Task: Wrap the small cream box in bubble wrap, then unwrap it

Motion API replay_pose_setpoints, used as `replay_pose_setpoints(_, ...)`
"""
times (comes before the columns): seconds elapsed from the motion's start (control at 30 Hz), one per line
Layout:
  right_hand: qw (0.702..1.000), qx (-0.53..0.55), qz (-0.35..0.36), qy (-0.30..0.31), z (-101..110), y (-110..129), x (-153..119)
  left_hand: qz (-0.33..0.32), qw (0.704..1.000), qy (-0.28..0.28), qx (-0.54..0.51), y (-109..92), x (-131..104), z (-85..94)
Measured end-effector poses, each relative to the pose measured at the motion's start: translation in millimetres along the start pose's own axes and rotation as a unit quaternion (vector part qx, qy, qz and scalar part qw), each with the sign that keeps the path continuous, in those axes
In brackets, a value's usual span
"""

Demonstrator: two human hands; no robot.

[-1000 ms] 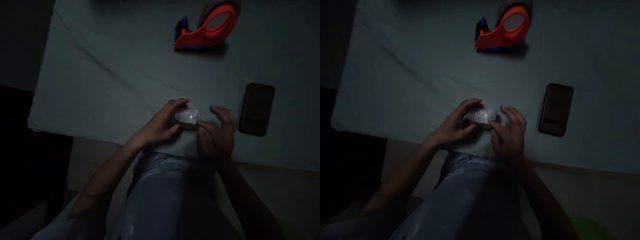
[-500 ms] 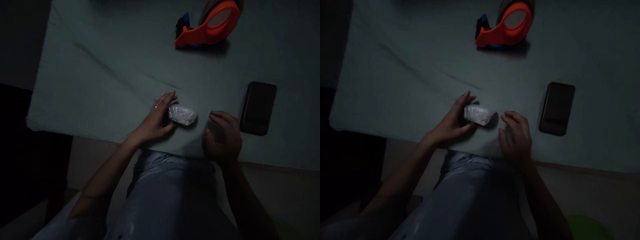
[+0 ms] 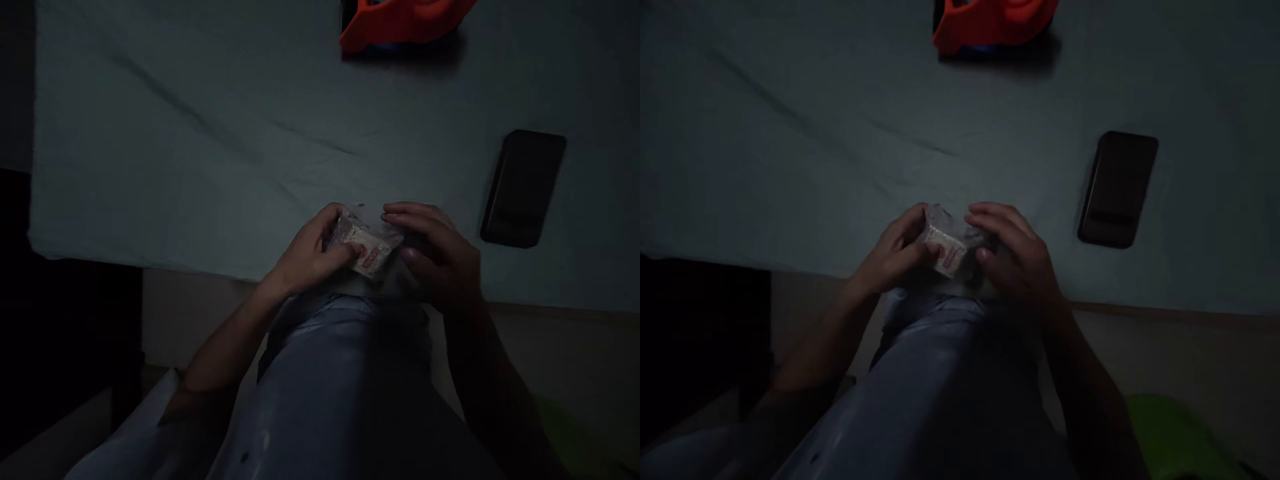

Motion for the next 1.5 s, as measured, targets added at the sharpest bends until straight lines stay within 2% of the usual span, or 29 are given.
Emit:
replay_pose_setpoints(0.1,0.997,-0.052,0.044,0.027,8.7,6.4,8.7,0.021,0.999,0.025,-0.013,-0.7,-3.0,0.3)
replay_pose_setpoints(0.23,0.976,-0.107,0.118,0.146,10.3,14.8,15.7,0.042,0.997,0.059,0.001,1.6,-5.8,-0.6)
replay_pose_setpoints(0.33,0.967,-0.129,0.115,0.188,7.1,17.1,14.3,0.067,0.995,0.072,-0.004,2.0,-8.6,-3.1)
replay_pose_setpoints(0.5,0.976,-0.114,0.075,0.167,0.9,15.8,5.9,0.087,0.992,0.086,0.029,-3.7,-12.7,-4.2)
replay_pose_setpoints(0.6,0.984,-0.108,0.049,0.135,-3.2,14.7,1.9,0.091,0.987,0.118,0.066,-7.9,-15.4,-3.1)
replay_pose_setpoints(0.7,0.993,-0.078,-0.014,0.082,-6.0,11.1,1.8,0.074,0.983,0.145,0.083,-11.2,-19.9,-3.9)
replay_pose_setpoints(0.77,0.996,-0.054,-0.077,-0.004,-4.5,5.9,4.7,0.027,0.988,0.124,0.083,-11.2,-22.2,-5.5)
replay_pose_setpoints(0.87,0.979,-0.001,-0.141,-0.149,0.7,-2.5,10.7,-0.108,0.986,0.061,0.108,-4.4,-20.7,-8.6)
replay_pose_setpoints(0.93,0.971,0.043,-0.143,-0.186,1.6,-6.0,14.5,-0.192,0.971,0.015,0.143,4.8,-14.7,-10.1)
replay_pose_setpoints(1.03,0.977,0.045,-0.107,-0.180,-2.2,-8.3,17.0,-0.251,0.948,-0.057,0.186,18.2,0.1,-9.4)
replay_pose_setpoints(1.13,0.985,0.015,-0.104,-0.134,-11.3,-11.5,15.0,-0.263,0.939,-0.069,0.213,22.2,11.4,-8.4)
replay_pose_setpoints(1.2,0.986,0.000,-0.119,-0.117,-17.2,-13.8,13.1,-0.260,0.935,-0.094,0.220,19.6,12.7,-6.5)
replay_pose_setpoints(1.33,0.985,-0.035,-0.111,-0.131,-22.2,-13.9,14.8,-0.212,0.932,-0.209,0.205,13.5,6.9,-1.5)
replay_pose_setpoints(1.4,0.987,-0.042,-0.106,-0.114,-23.8,-12.1,19.0,-0.188,0.940,-0.218,0.183,11.8,5.2,-2.7)
replay_pose_setpoints(1.5,0.989,-0.057,-0.102,-0.093,-25.8,-6.5,24.7,-0.193,0.948,-0.183,0.175,7.8,5.3,-9.6)
Point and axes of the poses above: each hand's wrist, its own x-axis towards the middle knuckle, its own z-axis out of the back of the hand, y = z × x, the point moved 2 cm from there along x, towards the middle knuckle, and after that the axes turned 10 degrees about -y, right-handed, at the moved point
